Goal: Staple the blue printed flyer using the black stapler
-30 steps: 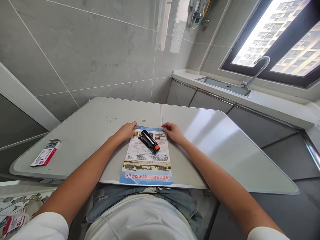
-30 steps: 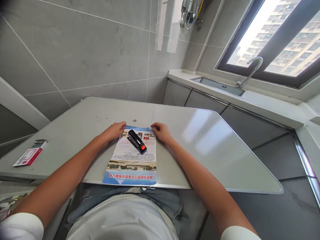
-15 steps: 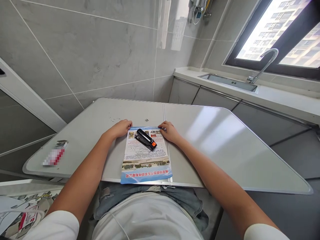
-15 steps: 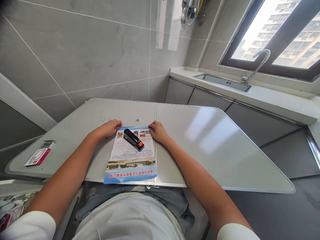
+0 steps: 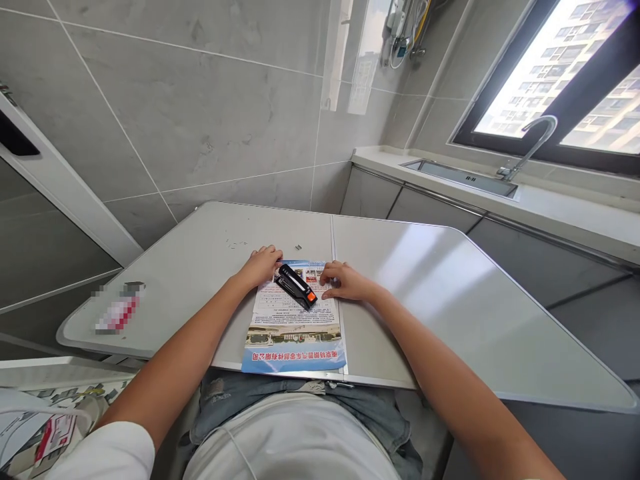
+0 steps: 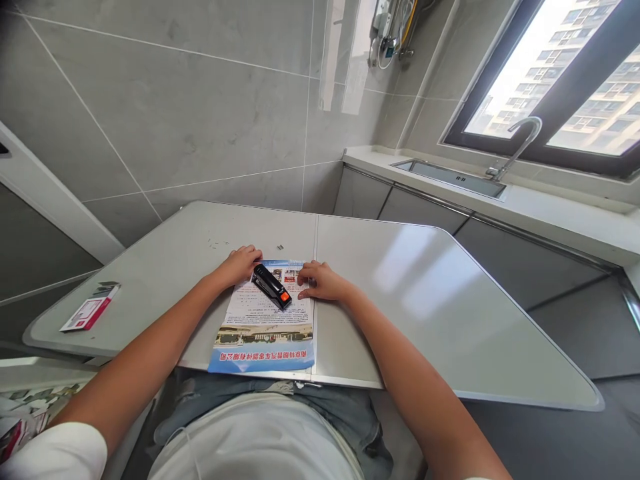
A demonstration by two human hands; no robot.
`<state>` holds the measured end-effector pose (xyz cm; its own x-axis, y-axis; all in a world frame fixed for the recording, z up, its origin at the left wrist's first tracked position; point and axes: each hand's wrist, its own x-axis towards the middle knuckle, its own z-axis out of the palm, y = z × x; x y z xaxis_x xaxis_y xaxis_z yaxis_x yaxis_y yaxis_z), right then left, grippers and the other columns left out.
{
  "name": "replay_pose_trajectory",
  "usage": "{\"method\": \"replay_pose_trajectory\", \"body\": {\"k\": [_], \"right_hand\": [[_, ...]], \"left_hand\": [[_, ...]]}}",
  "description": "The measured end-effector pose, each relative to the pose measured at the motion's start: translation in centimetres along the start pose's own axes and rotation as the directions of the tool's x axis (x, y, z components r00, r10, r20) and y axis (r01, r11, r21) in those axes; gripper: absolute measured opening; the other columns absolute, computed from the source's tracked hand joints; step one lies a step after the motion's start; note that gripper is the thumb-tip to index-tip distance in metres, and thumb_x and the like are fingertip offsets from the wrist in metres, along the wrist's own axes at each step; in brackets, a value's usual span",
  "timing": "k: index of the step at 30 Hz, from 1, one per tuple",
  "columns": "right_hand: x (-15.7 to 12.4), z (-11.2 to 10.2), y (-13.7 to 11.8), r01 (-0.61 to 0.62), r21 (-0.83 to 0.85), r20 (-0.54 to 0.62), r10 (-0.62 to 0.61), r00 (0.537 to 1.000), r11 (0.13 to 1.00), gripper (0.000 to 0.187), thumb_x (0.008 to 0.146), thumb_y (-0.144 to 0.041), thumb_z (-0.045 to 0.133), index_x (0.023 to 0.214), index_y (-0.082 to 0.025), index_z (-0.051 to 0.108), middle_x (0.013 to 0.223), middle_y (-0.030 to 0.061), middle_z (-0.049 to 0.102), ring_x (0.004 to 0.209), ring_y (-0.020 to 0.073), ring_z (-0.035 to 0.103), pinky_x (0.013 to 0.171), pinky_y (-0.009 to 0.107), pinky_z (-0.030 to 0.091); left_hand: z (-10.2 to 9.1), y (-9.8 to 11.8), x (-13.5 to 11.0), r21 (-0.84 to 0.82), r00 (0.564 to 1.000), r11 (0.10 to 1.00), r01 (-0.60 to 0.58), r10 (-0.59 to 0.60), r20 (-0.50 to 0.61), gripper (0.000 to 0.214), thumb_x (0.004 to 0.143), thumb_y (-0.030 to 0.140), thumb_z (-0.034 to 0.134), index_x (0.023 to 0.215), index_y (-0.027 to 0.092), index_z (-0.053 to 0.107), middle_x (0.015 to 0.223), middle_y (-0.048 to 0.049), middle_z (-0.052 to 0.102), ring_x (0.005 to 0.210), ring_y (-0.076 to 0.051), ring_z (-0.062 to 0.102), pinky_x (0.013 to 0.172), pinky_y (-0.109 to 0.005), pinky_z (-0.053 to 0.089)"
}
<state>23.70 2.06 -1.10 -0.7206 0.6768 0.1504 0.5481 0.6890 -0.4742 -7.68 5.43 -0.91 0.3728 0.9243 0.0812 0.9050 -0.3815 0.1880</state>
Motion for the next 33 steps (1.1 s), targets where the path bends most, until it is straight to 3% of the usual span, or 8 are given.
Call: {"method": "replay_pose_trajectory", "body": {"k": [9, 17, 19, 22, 24, 26, 30, 33], "right_hand": [[1.6, 2.7, -1.6, -0.02, 0.003, -0.047, 0.02, 0.999, 1.0, 0.031, 0.096, -0.052, 0.073, 0.106, -0.024, 0.066, 0.112, 0.0078, 0.067, 0.108, 0.0276, 0.058, 0.093, 0.04, 0.038], [1.6, 2.2, -0.4, -0.041, 0.066, -0.159, 0.051, 0.986, 0.997, 0.021, 0.096, -0.043, 0.071, 0.104, -0.024, 0.073, 0.104, 0.005, 0.073, 0.098, 0.0221, 0.063, 0.088, 0.034, 0.045], [1.3, 1.6, 0.5, -0.111, 0.076, -0.256, 0.127, 0.958, 0.991, 0.02, 0.1, -0.038, 0.061, 0.1, -0.022, 0.073, 0.097, 0.0051, 0.073, 0.089, 0.0203, 0.063, 0.083, 0.032, 0.045], [0.4, 0.3, 2.6, -0.269, 0.082, -0.409, 0.279, 0.869, 0.96, 0.024, 0.099, -0.032, 0.055, 0.085, -0.02, 0.069, 0.085, 0.0053, 0.071, 0.079, 0.0201, 0.059, 0.077, 0.033, 0.043], [-0.6, -0.6, 4.1, -0.351, 0.096, -0.451, 0.355, 0.819, 0.931, 0.024, 0.095, -0.032, 0.056, 0.076, -0.02, 0.066, 0.075, 0.0038, 0.067, 0.072, 0.0193, 0.055, 0.072, 0.033, 0.041], [-1.3, -1.2, 5.3, -0.394, 0.112, -0.444, 0.4, 0.802, 0.912, 0.025, 0.093, -0.033, 0.058, 0.072, -0.021, 0.064, 0.068, 0.0016, 0.064, 0.065, 0.0178, 0.053, 0.066, 0.031, 0.039], [-1.7, -1.1, 6.1, -0.394, 0.114, -0.418, 0.404, 0.814, 0.912, 0.022, 0.091, -0.032, 0.059, 0.073, -0.021, 0.063, 0.066, -0.0001, 0.063, 0.063, 0.0166, 0.052, 0.063, 0.03, 0.039], [-1.2, -0.6, 5.3, -0.338, 0.091, -0.41, 0.344, 0.845, 0.937, 0.016, 0.09, -0.029, 0.06, 0.078, -0.02, 0.066, 0.075, 0.0019, 0.065, 0.069, 0.0177, 0.054, 0.067, 0.031, 0.041]], "left_hand": [[0.5, -1.7, 0.6, 0.013, 0.998, 0.999, 0.041, -0.04, -0.054, 0.015, 0.1, 0.024, 0.054, 0.109, 0.023, 0.066, 0.115, -0.0131, 0.064, 0.112, -0.032, 0.058, 0.091, -0.041, 0.045], [0.2, -2.5, 0.5, 0.011, 0.997, 0.999, 0.034, -0.034, -0.063, 0.015, 0.102, 0.026, 0.052, 0.107, 0.023, 0.066, 0.113, -0.0121, 0.064, 0.112, -0.031, 0.059, 0.091, -0.041, 0.045], [0.1, -2.7, 0.6, 0.01, 0.997, 0.999, 0.038, -0.037, -0.064, 0.014, 0.102, 0.027, 0.053, 0.104, 0.023, 0.066, 0.111, -0.0118, 0.065, 0.112, -0.031, 0.06, 0.091, -0.04, 0.046], [0.1, -3.2, 0.7, 0.01, 0.997, 0.999, 0.044, -0.044, -0.067, 0.02, 0.104, 0.031, 0.05, 0.099, 0.023, 0.067, 0.107, -0.012, 0.064, 0.11, -0.031, 0.06, 0.089, -0.04, 0.047], [0.2, -3.4, 0.8, 0.009, 0.996, 0.999, 0.052, -0.051, -0.076, 0.021, 0.104, 0.034, 0.051, 0.098, 0.022, 0.067, 0.106, -0.0122, 0.064, 0.109, -0.032, 0.06, 0.089, -0.041, 0.047], [0.2, -3.6, 0.9, 0.005, 0.994, 0.998, 0.06, -0.059, -0.094, 0.017, 0.102, 0.034, 0.055, 0.101, 0.022, 0.067, 0.108, -0.0124, 0.063, 0.11, -0.032, 0.06, 0.091, -0.042, 0.047], [0.1, -3.5, 0.8, -0.011, 0.986, 0.998, 0.059, -0.06, -0.155, 0.017, 0.097, 0.031, 0.063, 0.112, 0.023, 0.065, 0.118, -0.0126, 0.06, 0.116, -0.033, 0.057, 0.097, -0.044, 0.047], [0.1, -3.3, 0.8, -0.048, 0.978, 0.999, -0.012, 0.002, -0.208, 0.017, 0.096, 0.028, 0.063, 0.112, 0.024, 0.064, 0.119, -0.0111, 0.059, 0.118, -0.031, 0.056, 0.099, -0.043, 0.046]]}}
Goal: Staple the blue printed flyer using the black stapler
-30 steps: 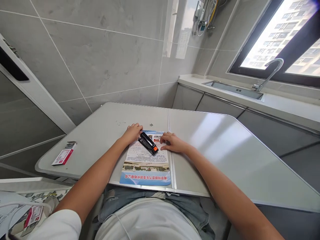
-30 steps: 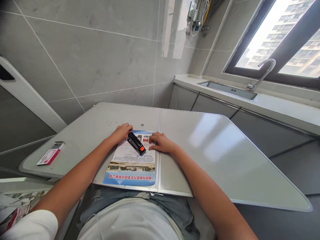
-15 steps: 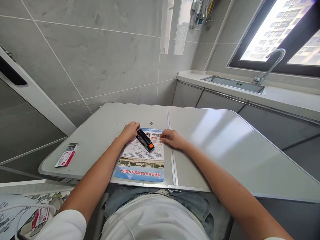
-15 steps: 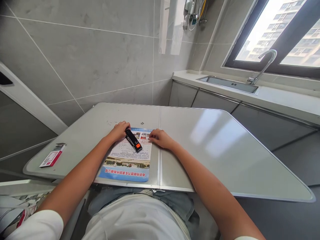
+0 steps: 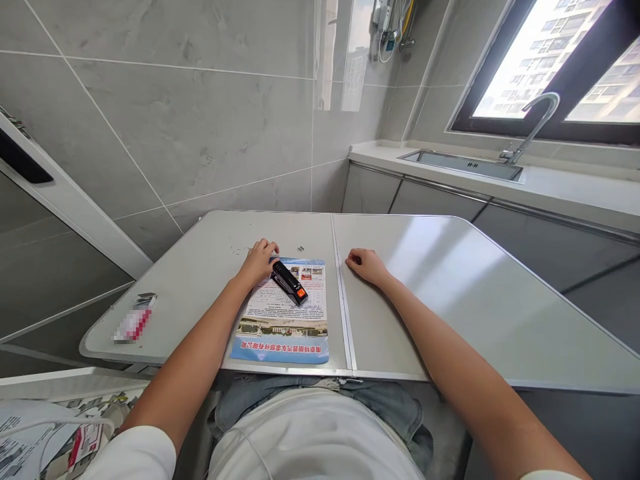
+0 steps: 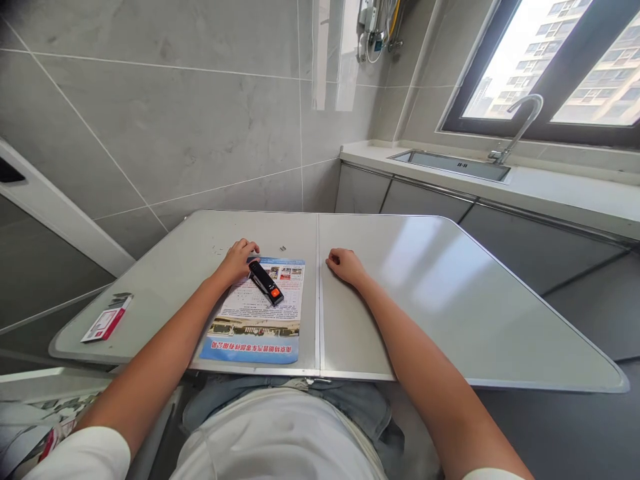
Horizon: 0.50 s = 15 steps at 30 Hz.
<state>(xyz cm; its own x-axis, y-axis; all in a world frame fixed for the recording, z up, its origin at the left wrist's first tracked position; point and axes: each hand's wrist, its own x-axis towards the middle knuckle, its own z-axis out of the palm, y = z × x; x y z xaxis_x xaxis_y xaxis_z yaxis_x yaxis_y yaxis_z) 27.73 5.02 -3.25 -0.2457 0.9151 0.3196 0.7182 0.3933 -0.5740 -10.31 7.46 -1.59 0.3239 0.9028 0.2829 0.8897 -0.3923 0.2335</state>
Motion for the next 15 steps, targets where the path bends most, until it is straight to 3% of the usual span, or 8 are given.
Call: {"method": "replay_pose_trajectory", "body": {"k": [3, 7, 15], "right_hand": [[-0.2, 0.6, -1.4, 0.134, 0.04, 0.072, -0.136, 0.988, 0.99, 0.011, 0.09, -0.023, 0.062, 0.088, -0.021, 0.072, 0.084, 0.0033, 0.068, 0.079, 0.0189, 0.059, 0.076, 0.032, 0.046], [-0.7, 1.2, -3.3, 0.302, 0.135, 0.178, -0.322, 0.93, 0.944, 0.02, 0.092, -0.018, 0.061, 0.104, -0.024, 0.077, 0.096, 0.0044, 0.071, 0.09, 0.0194, 0.064, 0.082, 0.031, 0.051], [-1.1, 1.3, -5.0, 0.457, 0.258, 0.244, -0.516, 0.821, 0.851, 0.026, 0.094, -0.015, 0.062, 0.111, -0.025, 0.079, 0.112, 0.0077, 0.072, 0.104, 0.023, 0.065, 0.097, 0.038, 0.053]], "left_hand": [[0.3, 0.2, 0.0, -0.041, 0.999, 0.998, -0.042, 0.043, 0.016, 0.012, 0.095, 0.025, 0.062, 0.107, 0.024, 0.066, 0.112, -0.01, 0.061, 0.111, -0.03, 0.059, 0.097, -0.042, 0.047], [0.7, 0.4, 0.0, -0.049, 0.996, 0.998, -0.031, 0.035, 0.082, 0.014, 0.092, 0.02, 0.062, 0.105, 0.023, 0.067, 0.107, -0.01, 0.065, 0.105, -0.029, 0.06, 0.093, -0.04, 0.047], [0.7, 0.6, 0.0, -0.047, 0.996, 0.999, -0.005, 0.009, 0.093, 0.015, 0.092, 0.019, 0.061, 0.105, 0.023, 0.067, 0.106, -0.0101, 0.065, 0.103, -0.029, 0.06, 0.094, -0.04, 0.048]]}}
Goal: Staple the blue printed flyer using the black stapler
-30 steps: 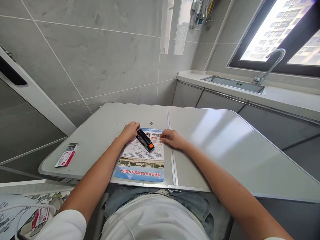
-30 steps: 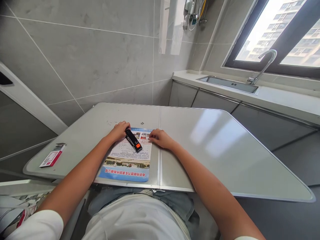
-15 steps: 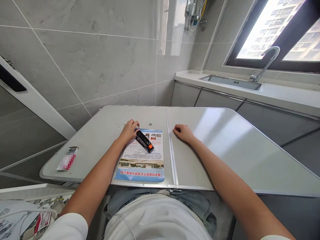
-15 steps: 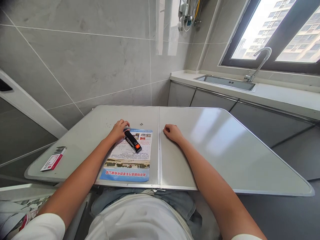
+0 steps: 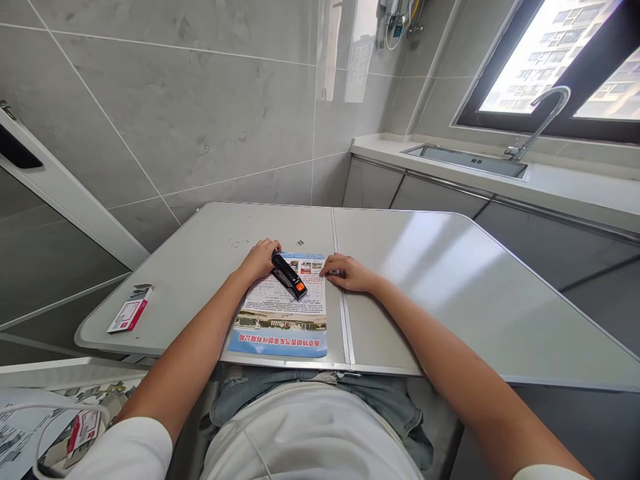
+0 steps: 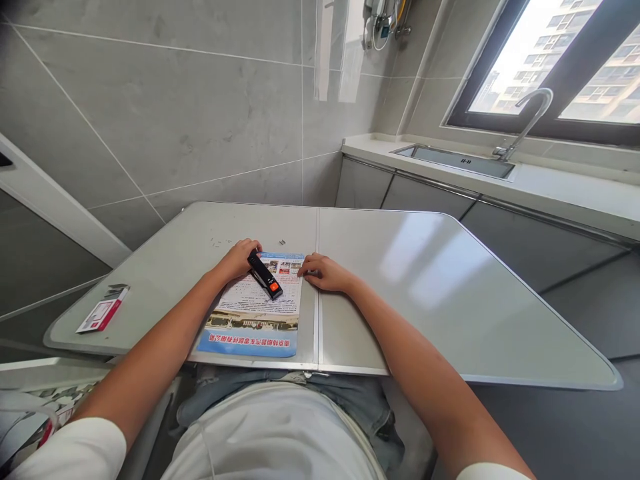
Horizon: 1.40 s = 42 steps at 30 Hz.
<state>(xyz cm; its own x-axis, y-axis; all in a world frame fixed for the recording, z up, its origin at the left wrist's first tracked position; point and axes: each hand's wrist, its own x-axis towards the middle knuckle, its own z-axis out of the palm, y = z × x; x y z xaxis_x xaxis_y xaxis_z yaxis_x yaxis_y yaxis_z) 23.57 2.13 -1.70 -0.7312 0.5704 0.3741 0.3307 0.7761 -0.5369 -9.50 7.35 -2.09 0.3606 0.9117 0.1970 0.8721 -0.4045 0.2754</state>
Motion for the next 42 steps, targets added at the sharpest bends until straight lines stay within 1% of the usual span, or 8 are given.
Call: {"method": "replay_pose_trajectory", "body": {"k": [5, 8, 18, 27, 34, 42], "right_hand": [[-0.11, 0.09, 0.13, 0.0, -0.003, 0.014, 0.0, 1.0, 1.0, 0.03, 0.095, -0.015, 0.06, 0.116, -0.027, 0.079, 0.113, 0.008, 0.071, 0.106, 0.0246, 0.064, 0.099, 0.042, 0.053], [-0.18, 0.25, 0.37, 0.008, 0.001, 0.015, -0.008, 1.0, 1.0, 0.029, 0.096, -0.016, 0.06, 0.115, -0.027, 0.08, 0.113, 0.008, 0.071, 0.107, 0.0246, 0.065, 0.102, 0.044, 0.052], [-0.3, 0.49, 0.75, 0.019, 0.055, -0.03, -0.017, 0.999, 0.998, 0.025, 0.095, -0.018, 0.064, 0.108, -0.027, 0.083, 0.106, 0.0073, 0.071, 0.1, 0.0227, 0.066, 0.093, 0.038, 0.055], [-0.25, 0.49, 0.69, 0.0, 0.052, -0.026, 0.001, 1.0, 0.999, 0.025, 0.094, -0.016, 0.063, 0.105, -0.026, 0.082, 0.107, 0.007, 0.072, 0.102, 0.0224, 0.066, 0.095, 0.038, 0.055], [-0.16, 0.47, 0.44, -0.008, 0.036, -0.019, 0.009, 1.0, 0.999, 0.027, 0.094, -0.015, 0.062, 0.108, -0.027, 0.081, 0.109, 0.0075, 0.072, 0.104, 0.0238, 0.066, 0.095, 0.04, 0.054], [-0.07, 0.42, 0.31, -0.001, 0.009, -0.004, 0.001, 1.0, 1.0, 0.031, 0.094, -0.014, 0.059, 0.112, -0.027, 0.081, 0.106, 0.0079, 0.071, 0.101, 0.0244, 0.064, 0.094, 0.041, 0.054]], "left_hand": [[-0.13, 0.07, -0.08, -0.013, 1.0, 1.0, 0.003, -0.003, 0.003, 0.014, 0.092, 0.02, 0.063, 0.104, 0.024, 0.067, 0.106, -0.0095, 0.065, 0.105, -0.028, 0.061, 0.097, -0.039, 0.048], [-0.14, 0.08, -0.08, -0.015, 1.0, 1.0, 0.009, -0.009, 0.005, 0.014, 0.091, 0.02, 0.064, 0.104, 0.024, 0.067, 0.107, -0.0096, 0.066, 0.106, -0.029, 0.061, 0.097, -0.039, 0.048], [-0.23, 0.32, -0.17, -0.015, 1.0, 1.0, 0.018, -0.017, 0.016, 0.016, 0.091, 0.019, 0.062, 0.106, 0.023, 0.067, 0.108, -0.01, 0.065, 0.107, -0.03, 0.061, 0.096, -0.039, 0.049], [-0.31, 0.37, -0.16, -0.016, 1.0, 1.0, 0.017, -0.016, 0.021, 0.017, 0.092, 0.019, 0.061, 0.107, 0.023, 0.068, 0.109, -0.0108, 0.065, 0.108, -0.03, 0.061, 0.096, -0.04, 0.049], [-0.4, 0.4, -0.27, -0.021, 1.0, 1.0, 0.011, -0.011, 0.026, 0.021, 0.089, 0.017, 0.063, 0.108, 0.024, 0.069, 0.11, -0.0111, 0.066, 0.107, -0.029, 0.061, 0.093, -0.039, 0.049], [-0.56, 0.55, -0.38, -0.02, 0.999, 1.0, 0.007, -0.006, 0.033, 0.021, 0.088, 0.016, 0.063, 0.107, 0.023, 0.067, 0.109, -0.0108, 0.065, 0.107, -0.03, 0.061, 0.09, -0.039, 0.049]]}}
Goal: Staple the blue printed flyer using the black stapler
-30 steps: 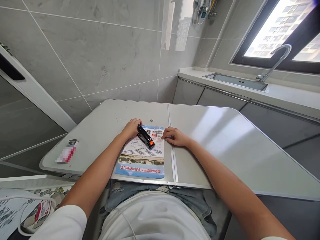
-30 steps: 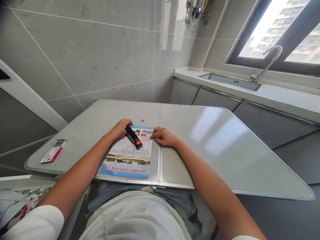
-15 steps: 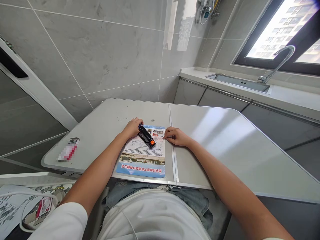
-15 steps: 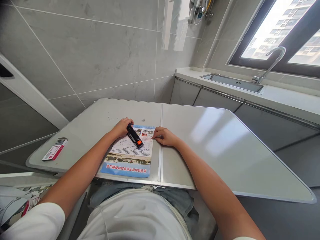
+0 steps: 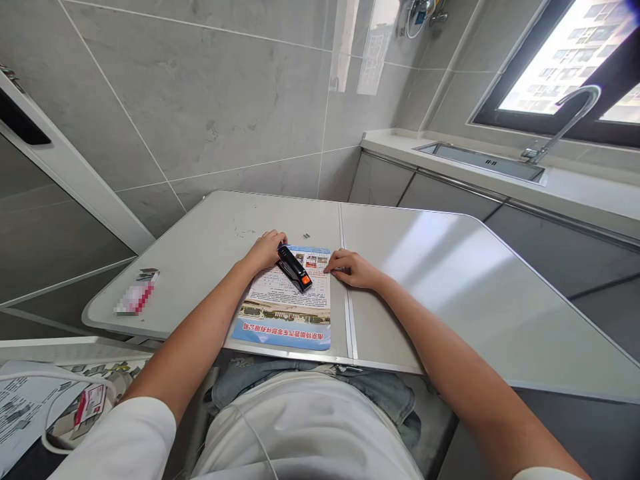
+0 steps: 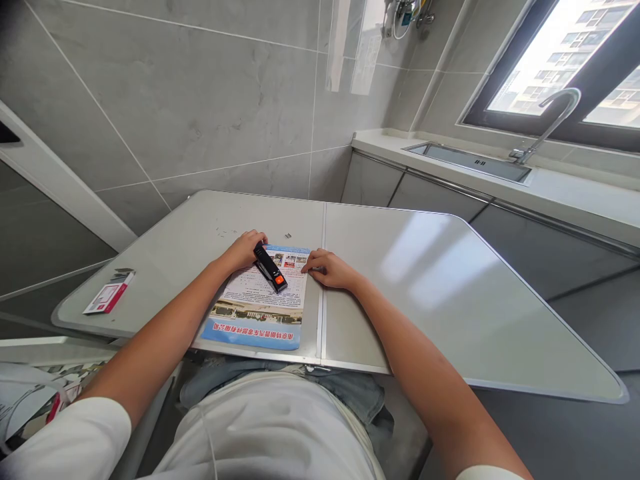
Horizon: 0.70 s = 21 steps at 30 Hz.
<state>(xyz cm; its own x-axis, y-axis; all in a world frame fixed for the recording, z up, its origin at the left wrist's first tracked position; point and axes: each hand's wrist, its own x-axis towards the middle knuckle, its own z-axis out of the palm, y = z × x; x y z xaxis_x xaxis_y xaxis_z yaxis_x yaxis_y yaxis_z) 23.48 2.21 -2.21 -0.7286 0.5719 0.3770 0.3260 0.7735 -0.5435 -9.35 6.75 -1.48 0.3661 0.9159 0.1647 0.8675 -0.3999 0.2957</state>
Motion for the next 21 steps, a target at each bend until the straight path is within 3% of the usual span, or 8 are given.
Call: {"method": "replay_pose_trajectory", "body": {"k": [21], "right_hand": [[0.1, 0.17, 0.12, 0.022, -0.002, 0.011, -0.022, 1.0, 1.0, 0.034, 0.094, -0.013, 0.058, 0.114, -0.027, 0.082, 0.105, 0.0085, 0.069, 0.099, 0.0244, 0.064, 0.094, 0.042, 0.054]], "left_hand": [[0.15, -0.17, 0.1, 0.004, 1.0, 1.0, -0.009, 0.009, -0.002, 0.022, 0.088, 0.015, 0.064, 0.108, 0.024, 0.067, 0.11, -0.0106, 0.065, 0.108, -0.03, 0.06, 0.089, -0.038, 0.048]]}}
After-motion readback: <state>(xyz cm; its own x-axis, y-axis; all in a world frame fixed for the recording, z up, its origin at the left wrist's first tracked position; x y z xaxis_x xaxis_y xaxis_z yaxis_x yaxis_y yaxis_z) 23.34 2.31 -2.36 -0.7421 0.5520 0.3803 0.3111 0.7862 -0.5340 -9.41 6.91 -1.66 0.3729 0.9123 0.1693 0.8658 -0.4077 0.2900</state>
